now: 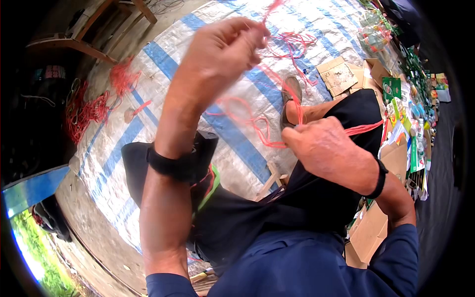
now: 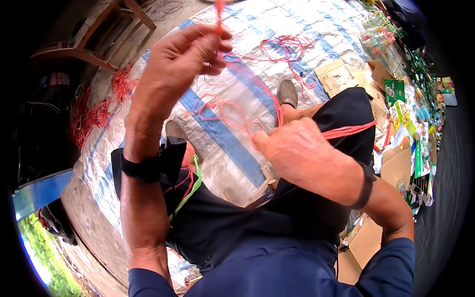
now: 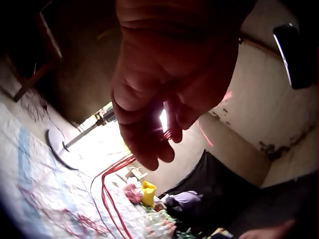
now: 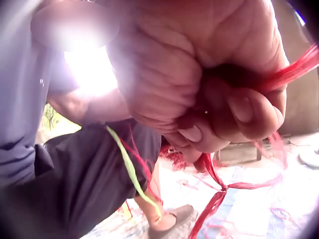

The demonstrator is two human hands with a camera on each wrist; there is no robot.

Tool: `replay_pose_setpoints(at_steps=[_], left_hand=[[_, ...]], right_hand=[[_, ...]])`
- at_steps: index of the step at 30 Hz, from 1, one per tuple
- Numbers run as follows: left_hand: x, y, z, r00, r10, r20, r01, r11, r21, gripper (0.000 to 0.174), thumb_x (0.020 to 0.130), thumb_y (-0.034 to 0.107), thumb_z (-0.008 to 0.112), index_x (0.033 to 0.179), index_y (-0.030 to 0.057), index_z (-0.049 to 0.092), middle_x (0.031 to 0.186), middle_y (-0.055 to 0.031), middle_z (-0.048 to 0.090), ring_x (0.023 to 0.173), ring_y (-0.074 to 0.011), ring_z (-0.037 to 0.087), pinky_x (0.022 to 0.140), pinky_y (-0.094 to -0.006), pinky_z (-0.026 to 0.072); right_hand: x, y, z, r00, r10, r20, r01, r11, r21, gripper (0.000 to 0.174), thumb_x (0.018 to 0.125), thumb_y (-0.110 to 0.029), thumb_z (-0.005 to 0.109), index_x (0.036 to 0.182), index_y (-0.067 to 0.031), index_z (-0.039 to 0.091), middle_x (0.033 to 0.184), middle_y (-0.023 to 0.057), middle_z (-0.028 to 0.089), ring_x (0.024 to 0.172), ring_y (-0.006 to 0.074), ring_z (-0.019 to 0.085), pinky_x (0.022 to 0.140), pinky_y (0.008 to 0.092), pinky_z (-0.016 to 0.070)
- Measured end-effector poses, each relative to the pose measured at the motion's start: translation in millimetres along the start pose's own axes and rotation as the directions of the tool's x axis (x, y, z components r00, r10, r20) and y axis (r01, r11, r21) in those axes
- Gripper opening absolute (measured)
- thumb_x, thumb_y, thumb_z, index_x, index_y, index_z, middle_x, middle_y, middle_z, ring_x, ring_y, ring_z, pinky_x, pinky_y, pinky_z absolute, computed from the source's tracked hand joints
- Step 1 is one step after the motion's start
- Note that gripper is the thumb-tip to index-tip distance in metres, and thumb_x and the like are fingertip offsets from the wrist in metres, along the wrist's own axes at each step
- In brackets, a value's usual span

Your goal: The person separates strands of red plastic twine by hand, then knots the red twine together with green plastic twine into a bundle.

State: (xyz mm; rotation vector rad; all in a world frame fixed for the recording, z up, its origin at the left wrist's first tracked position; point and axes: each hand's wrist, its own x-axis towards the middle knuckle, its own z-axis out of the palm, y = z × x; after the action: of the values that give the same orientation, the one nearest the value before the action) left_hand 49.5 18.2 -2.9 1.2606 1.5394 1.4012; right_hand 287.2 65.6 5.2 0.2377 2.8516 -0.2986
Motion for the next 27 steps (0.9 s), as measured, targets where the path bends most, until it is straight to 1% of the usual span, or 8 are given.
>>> replay_pose_setpoints(at_steps=[3, 7, 11, 15, 17, 19, 21, 27], left_hand=[[-7, -14, 8, 0.994, 0.078, 0.077, -0.107, 0.840, 0.532, 0.030, 0.098, 0.019, 0.061, 0.123, 0.0046, 0.065, 0.106, -0.0163, 0.070, 0.081, -0.0193, 0.066, 0.075, -0.0315, 0.0540], [-13, -22, 10, 0.993, 0.060, 0.106, -0.114, 0.770, 0.628, 0.031, 0.096, 0.017, 0.061, 0.124, 0.0038, 0.064, 0.109, -0.0187, 0.069, 0.086, -0.0237, 0.068, 0.077, -0.0346, 0.0545], [-14, -16, 14, 0.995, 0.088, 0.057, -0.103, 0.721, 0.686, 0.031, 0.096, 0.018, 0.061, 0.123, 0.0033, 0.064, 0.110, -0.0183, 0.069, 0.088, -0.0248, 0.068, 0.076, -0.0347, 0.0541], [-11, -12, 22, 0.979, 0.189, 0.075, -0.198, 0.808, 0.554, 0.031, 0.096, 0.022, 0.062, 0.122, 0.0036, 0.066, 0.103, -0.0124, 0.070, 0.082, -0.0192, 0.065, 0.073, -0.0313, 0.0520], [-13, 5, 29, 0.966, -0.094, 0.239, 0.056, 0.985, 0.164, 0.031, 0.097, 0.025, 0.063, 0.120, 0.0036, 0.067, 0.096, -0.0051, 0.067, 0.080, -0.0126, 0.059, 0.071, -0.0271, 0.0492], [-15, 8, 39, 0.958, -0.085, 0.272, 0.060, 0.993, 0.100, 0.031, 0.097, 0.026, 0.063, 0.118, 0.0032, 0.067, 0.093, -0.0016, 0.064, 0.081, -0.0093, 0.056, 0.072, -0.0251, 0.0478], [-19, 2, 48, 0.934, -0.083, 0.347, 0.102, 0.994, -0.039, 0.030, 0.097, 0.025, 0.064, 0.116, 0.0026, 0.066, 0.094, -0.0033, 0.065, 0.082, -0.0100, 0.057, 0.072, -0.0256, 0.0480], [-21, 1, 51, 0.931, -0.126, 0.342, 0.129, 0.991, 0.014, 0.024, 0.095, 0.020, 0.065, 0.108, -0.0001, 0.067, 0.085, -0.0024, 0.065, 0.075, -0.0094, 0.058, 0.070, -0.0269, 0.0493]], right_hand=[[-4, 13, -11, 0.968, -0.003, -0.250, 0.020, 0.998, 0.067, 0.011, 0.083, -0.005, 0.059, 0.094, -0.0033, 0.058, 0.074, 0.0124, 0.063, 0.076, 0.0311, 0.068, 0.065, 0.0415, 0.0531], [-4, 29, -32, 0.931, 0.082, -0.356, 0.062, 0.925, 0.375, 0.005, 0.090, -0.008, 0.058, 0.092, -0.0037, 0.059, 0.075, 0.0141, 0.065, 0.073, 0.0324, 0.067, 0.061, 0.0436, 0.0509], [-5, 46, -36, 0.910, 0.178, -0.373, 0.089, 0.797, 0.597, 0.005, 0.095, -0.004, 0.054, 0.092, -0.0017, 0.056, 0.068, 0.0093, 0.059, 0.064, 0.0212, 0.063, 0.057, 0.0337, 0.0475], [1, 53, -34, 0.885, 0.155, -0.440, 0.138, 0.813, 0.565, 0.006, 0.096, -0.003, 0.052, 0.092, -0.0011, 0.055, 0.074, 0.0076, 0.054, 0.060, 0.0173, 0.057, 0.056, 0.0312, 0.0457], [8, 61, -28, 0.848, 0.118, -0.517, 0.165, 0.867, 0.470, 0.006, 0.096, -0.004, 0.053, 0.092, -0.0010, 0.056, 0.075, 0.0075, 0.052, 0.060, 0.0174, 0.056, 0.057, 0.0313, 0.0455], [12, 62, -26, 0.808, 0.070, -0.585, 0.188, 0.910, 0.368, 0.007, 0.097, -0.005, 0.053, 0.092, -0.0009, 0.056, 0.075, 0.0074, 0.051, 0.059, 0.0176, 0.054, 0.057, 0.0314, 0.0454], [12, 60, -25, 0.854, 0.254, -0.454, 0.085, 0.793, 0.604, 0.009, 0.098, -0.008, 0.055, 0.093, -0.0007, 0.056, 0.077, 0.0083, 0.053, 0.064, 0.0167, 0.056, 0.060, 0.0313, 0.0457], [16, 69, -22, 0.821, 0.293, -0.490, 0.114, 0.758, 0.642, 0.011, 0.100, -0.010, 0.054, 0.096, -0.0007, 0.057, 0.079, 0.0080, 0.059, 0.069, 0.0138, 0.059, 0.061, 0.0293, 0.0477]])
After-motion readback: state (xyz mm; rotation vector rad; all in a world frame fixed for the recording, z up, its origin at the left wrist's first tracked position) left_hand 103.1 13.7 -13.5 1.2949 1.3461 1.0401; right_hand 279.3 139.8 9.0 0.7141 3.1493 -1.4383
